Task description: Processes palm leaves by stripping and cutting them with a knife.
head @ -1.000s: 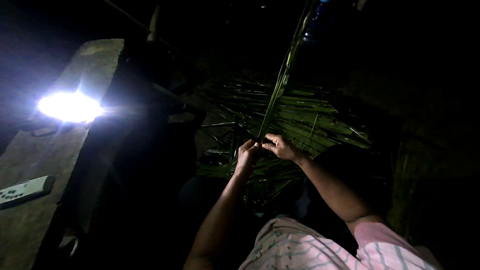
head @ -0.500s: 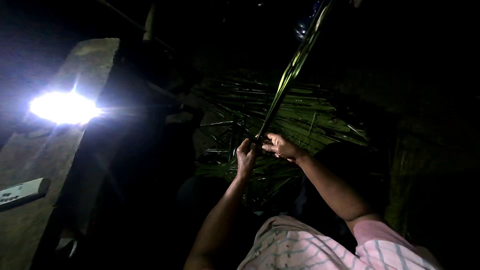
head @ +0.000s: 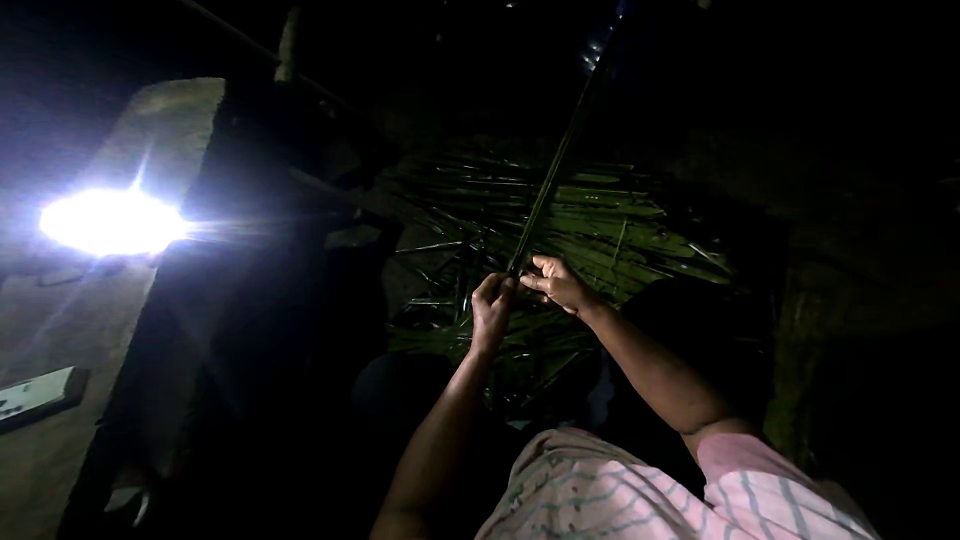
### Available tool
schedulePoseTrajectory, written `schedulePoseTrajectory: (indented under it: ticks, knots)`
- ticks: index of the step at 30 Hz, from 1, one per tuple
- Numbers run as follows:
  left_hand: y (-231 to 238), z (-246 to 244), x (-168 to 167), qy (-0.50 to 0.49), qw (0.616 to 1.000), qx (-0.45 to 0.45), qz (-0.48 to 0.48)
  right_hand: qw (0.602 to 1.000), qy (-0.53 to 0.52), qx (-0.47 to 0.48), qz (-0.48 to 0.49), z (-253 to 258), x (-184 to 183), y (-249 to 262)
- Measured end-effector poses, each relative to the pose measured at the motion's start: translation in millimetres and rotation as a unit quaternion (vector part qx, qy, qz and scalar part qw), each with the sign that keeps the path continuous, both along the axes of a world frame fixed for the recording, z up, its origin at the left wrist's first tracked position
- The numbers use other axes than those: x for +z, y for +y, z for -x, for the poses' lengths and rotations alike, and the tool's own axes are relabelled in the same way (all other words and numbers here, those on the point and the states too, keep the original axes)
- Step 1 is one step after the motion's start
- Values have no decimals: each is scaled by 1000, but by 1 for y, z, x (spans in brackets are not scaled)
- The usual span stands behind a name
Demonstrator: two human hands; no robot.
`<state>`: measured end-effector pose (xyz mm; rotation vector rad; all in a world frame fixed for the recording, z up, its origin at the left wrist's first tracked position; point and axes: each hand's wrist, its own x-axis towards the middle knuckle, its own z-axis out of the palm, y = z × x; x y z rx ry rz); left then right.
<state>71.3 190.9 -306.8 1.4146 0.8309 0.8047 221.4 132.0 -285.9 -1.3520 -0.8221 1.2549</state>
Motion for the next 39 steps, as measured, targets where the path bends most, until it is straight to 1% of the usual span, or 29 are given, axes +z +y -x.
schedulePoseTrajectory:
  ticks: [4, 7, 10, 13, 15, 18, 20, 22, 26, 30, 33, 34, 36, 37, 39]
  knots:
    - [1, 0, 4, 2, 999, -5, 42, 1000, 16, -26, 1, -2, 1, 1]
    - [-1, 6, 5, 1, 997, -23, 75, 998, 12, -69, -9, -19, 3, -2]
    - [-2, 16, 11, 21, 993, -53, 99, 992, 20, -122, -18, -41, 12, -12]
    - [6, 31, 17, 54, 988, -107, 97, 981, 45, -183, -44, -60, 22, -13]
    - [14, 44, 23, 85, 980, -154, 91, 972, 48, -217, -73, -76, 23, -14]
    - [35, 70, 42, 167, 959, -216, 79, 955, 59, -275, -99, -100, 29, -23]
    - [54, 91, 49, 214, 944, -246, 51, 943, 62, -303, -120, -114, 34, -30]
    - [75, 115, 53, 247, 934, -257, 34, 933, 62, -329, -133, -124, 37, -38]
    - [111, 160, 55, 349, 912, -213, 19, 920, 71, -367, -117, -137, 38, -47]
    - [118, 195, 54, 384, 912, -135, 48, 906, 78, -406, -88, -153, 32, -50]
    - [126, 223, 40, 416, 906, -82, 26, 894, 77, -430, -98, -172, 24, -56]
    - [126, 224, 42, 418, 906, -71, 9, 895, 67, -430, -99, -175, 23, -57]
    - [110, 202, 64, 403, 913, -50, -21, 914, 19, -396, -81, -163, 28, -54]
    - [101, 183, 76, 385, 921, -41, -37, 931, -13, -359, -65, -149, 32, -50]
    - [93, 146, 88, 343, 937, -34, -58, 961, -75, -261, -56, -110, 31, -38]
